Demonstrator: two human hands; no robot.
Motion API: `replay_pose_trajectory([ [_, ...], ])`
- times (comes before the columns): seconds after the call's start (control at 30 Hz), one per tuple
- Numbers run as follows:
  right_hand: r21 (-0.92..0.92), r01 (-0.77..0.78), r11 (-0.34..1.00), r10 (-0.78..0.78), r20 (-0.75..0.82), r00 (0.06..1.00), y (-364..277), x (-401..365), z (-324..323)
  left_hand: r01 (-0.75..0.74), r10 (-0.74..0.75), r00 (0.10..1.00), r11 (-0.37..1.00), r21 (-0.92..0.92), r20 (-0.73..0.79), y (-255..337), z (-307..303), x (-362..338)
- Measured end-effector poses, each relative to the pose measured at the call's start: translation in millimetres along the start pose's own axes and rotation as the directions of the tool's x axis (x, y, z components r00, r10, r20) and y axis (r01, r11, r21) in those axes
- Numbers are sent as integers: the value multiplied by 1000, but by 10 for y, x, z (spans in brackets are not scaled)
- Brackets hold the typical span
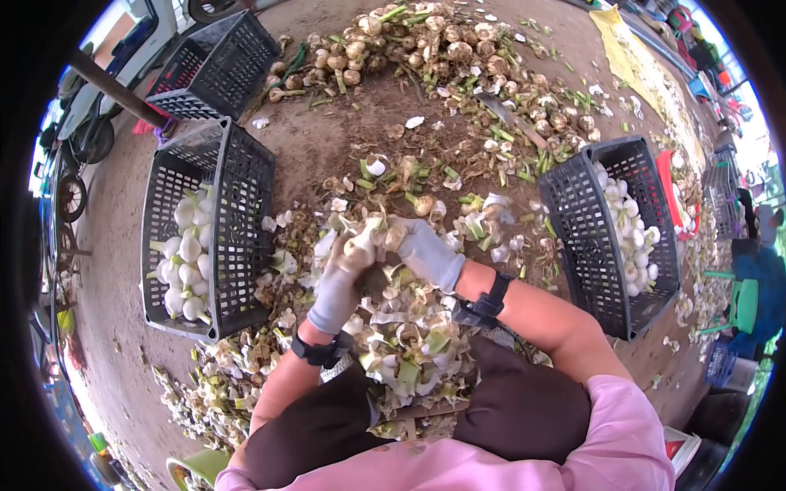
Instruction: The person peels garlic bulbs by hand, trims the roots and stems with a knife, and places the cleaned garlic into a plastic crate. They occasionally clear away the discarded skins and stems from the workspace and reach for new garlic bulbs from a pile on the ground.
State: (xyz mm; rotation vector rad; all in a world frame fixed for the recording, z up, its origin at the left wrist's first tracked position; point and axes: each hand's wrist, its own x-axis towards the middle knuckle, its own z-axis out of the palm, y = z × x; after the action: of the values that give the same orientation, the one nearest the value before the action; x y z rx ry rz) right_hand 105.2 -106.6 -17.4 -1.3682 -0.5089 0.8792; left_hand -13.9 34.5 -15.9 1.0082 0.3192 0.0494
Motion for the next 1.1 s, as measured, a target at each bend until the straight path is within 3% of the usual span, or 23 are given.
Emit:
replay_pose_trajectory([
  [0.03,91,-62,994,64,-13,998,-57,-8,17,-150,179,974,969,194,-139,-19,81,-8],
  [0.07,265,-145,953,132,66,989,-30,-1,8,-158,267,950,861,484,-163,20,78,-14],
  [0.13,435,-232,870,203,112,973,-138,-49,83,-208,384,920,639,740,-73,107,74,-62],
  [0.2,499,-244,832,196,146,970,-115,-48,102,-311,503,862,421,852,66,142,100,-82],
  [0.3,449,-185,874,129,153,980,56,-38,50,-400,583,794,287,870,173,50,55,-46],
  [0.4,399,-194,896,144,153,978,51,-58,17,-256,425,905,489,834,29,64,36,-88],
  [0.5,335,-196,922,157,139,978,-15,-104,-9,-148,236,953,911,386,-191,15,-17,-11],
  [0.53,265,-185,946,158,121,980,-114,-134,-1,-241,328,934,873,424,-144,-2,-7,2],
  [0.57,194,-175,965,157,102,982,-177,-149,-4,-94,101,993,991,98,-67,29,-61,7],
  [0.6,-117,60,991,-52,68,996,-106,-119,-92,111,-95,992,970,-216,84,139,-130,8],
  [0.63,-415,277,866,-260,99,961,-8,-68,-203,343,-230,931,815,-467,282,203,-172,5],
  [0.67,-657,445,609,-433,194,880,97,-38,-288,327,-282,945,786,-525,165,83,-195,51],
  [0.77,-511,455,730,-461,124,879,-11,-33,-191,279,-257,960,917,-284,116,183,-67,23],
  [0.8,-118,231,966,-224,67,972,12,-44,-169,145,-159,983,979,-141,-92,94,2,66],
  [0.83,-298,224,928,-213,68,975,22,-46,-163,-18,75,980,955,297,-184,78,-14,57],
  [0.87,-468,211,858,-203,66,977,29,-44,-161,-129,324,932,717,685,-164,77,-44,34],
  [0.9,-622,186,761,-193,57,980,36,-55,-150,-163,525,851,321,933,-32,133,-14,6],
  [0.93,-689,347,636,-350,143,926,46,-70,-137,-84,411,909,337,938,-66,239,74,-30],
  [1.0,-756,372,538,-384,172,907,41,-107,-114,-148,350,936,280,949,42,209,37,2],
  [1.1,-827,328,456,-360,166,918,-38,-82,-131,-307,387,908,353,884,160,117,30,2],
])
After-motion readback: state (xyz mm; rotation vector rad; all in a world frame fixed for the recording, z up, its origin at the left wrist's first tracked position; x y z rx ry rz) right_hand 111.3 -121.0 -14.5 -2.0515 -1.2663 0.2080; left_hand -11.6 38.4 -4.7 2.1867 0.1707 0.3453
